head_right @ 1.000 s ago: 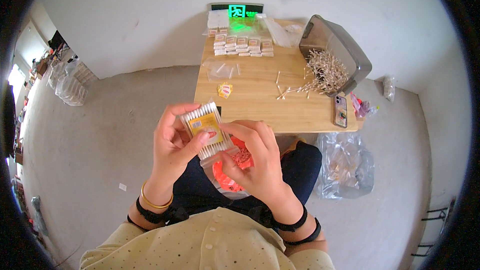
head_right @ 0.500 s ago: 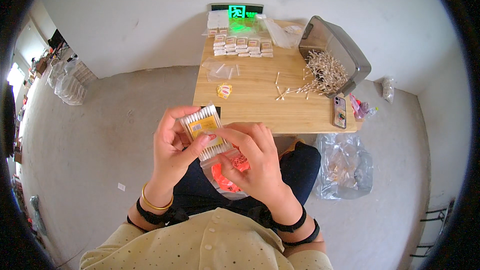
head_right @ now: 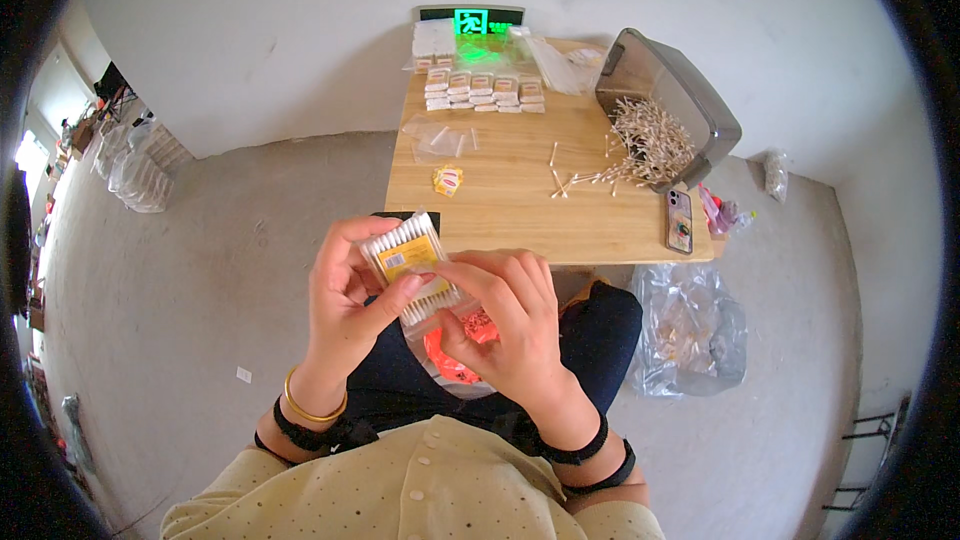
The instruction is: The person is counting cotton swabs and placing them into small clear plastic bags.
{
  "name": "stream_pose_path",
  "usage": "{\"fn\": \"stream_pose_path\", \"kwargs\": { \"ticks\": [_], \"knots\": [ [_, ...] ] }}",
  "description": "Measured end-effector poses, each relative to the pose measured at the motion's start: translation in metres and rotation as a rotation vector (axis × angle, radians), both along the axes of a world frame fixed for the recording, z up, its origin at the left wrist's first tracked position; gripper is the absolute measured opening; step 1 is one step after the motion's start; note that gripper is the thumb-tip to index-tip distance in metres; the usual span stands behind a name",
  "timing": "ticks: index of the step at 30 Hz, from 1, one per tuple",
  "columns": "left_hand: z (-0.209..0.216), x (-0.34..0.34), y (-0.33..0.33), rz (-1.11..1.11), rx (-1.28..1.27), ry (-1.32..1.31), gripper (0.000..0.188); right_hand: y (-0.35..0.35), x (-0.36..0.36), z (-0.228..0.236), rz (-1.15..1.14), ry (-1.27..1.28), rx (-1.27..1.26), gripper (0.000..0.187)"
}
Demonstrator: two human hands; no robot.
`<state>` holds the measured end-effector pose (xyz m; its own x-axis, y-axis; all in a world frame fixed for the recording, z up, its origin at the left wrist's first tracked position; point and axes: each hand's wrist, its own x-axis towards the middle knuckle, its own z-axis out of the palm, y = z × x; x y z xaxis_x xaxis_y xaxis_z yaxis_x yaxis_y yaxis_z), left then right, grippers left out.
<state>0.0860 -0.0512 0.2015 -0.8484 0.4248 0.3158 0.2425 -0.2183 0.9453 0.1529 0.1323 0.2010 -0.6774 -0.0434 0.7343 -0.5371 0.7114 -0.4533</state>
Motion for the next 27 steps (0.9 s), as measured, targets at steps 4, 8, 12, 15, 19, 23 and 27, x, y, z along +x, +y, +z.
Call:
{"fn": "stream_pose_path", "kwargs": {
  "ticks": [4, 8, 12, 15, 19, 23, 27],
  "knots": [
    [0.001, 0.002, 0.007, 0.009, 0.010, -0.015, 0.055, 0.005, 0.003, -0.004, 0.042, -0.066, -0.104, 0.054],
    [0.005, 0.002, 0.008, 0.042, 0.062, -0.040, 0.070, 0.007, 0.005, -0.008, 0.065, -0.200, -0.234, 0.051],
    [0.003, 0.003, 0.009, 0.061, 0.051, 0.011, 0.076, -0.001, 0.001, -0.010, 0.182, -0.305, -0.547, 0.041],
    [0.000, 0.004, 0.006, 0.043, -0.006, 0.113, 0.072, 0.000, 0.001, -0.015, 0.175, -0.428, -0.589, 0.033],
    [0.005, 0.002, 0.000, 0.008, -0.116, 0.195, 0.039, 0.003, 0.000, -0.018, 0.194, -0.416, -0.526, 0.026],
    [0.010, -0.001, 0.000, 0.040, -0.142, 0.410, 0.027, 0.008, 0.000, -0.015, 0.290, -0.414, -0.529, 0.023],
    [0.002, -0.002, -0.005, 0.000, -0.019, 0.210, 0.023, 0.017, 0.003, -0.018, 0.490, -0.483, -0.784, 0.024]
  ]
}}
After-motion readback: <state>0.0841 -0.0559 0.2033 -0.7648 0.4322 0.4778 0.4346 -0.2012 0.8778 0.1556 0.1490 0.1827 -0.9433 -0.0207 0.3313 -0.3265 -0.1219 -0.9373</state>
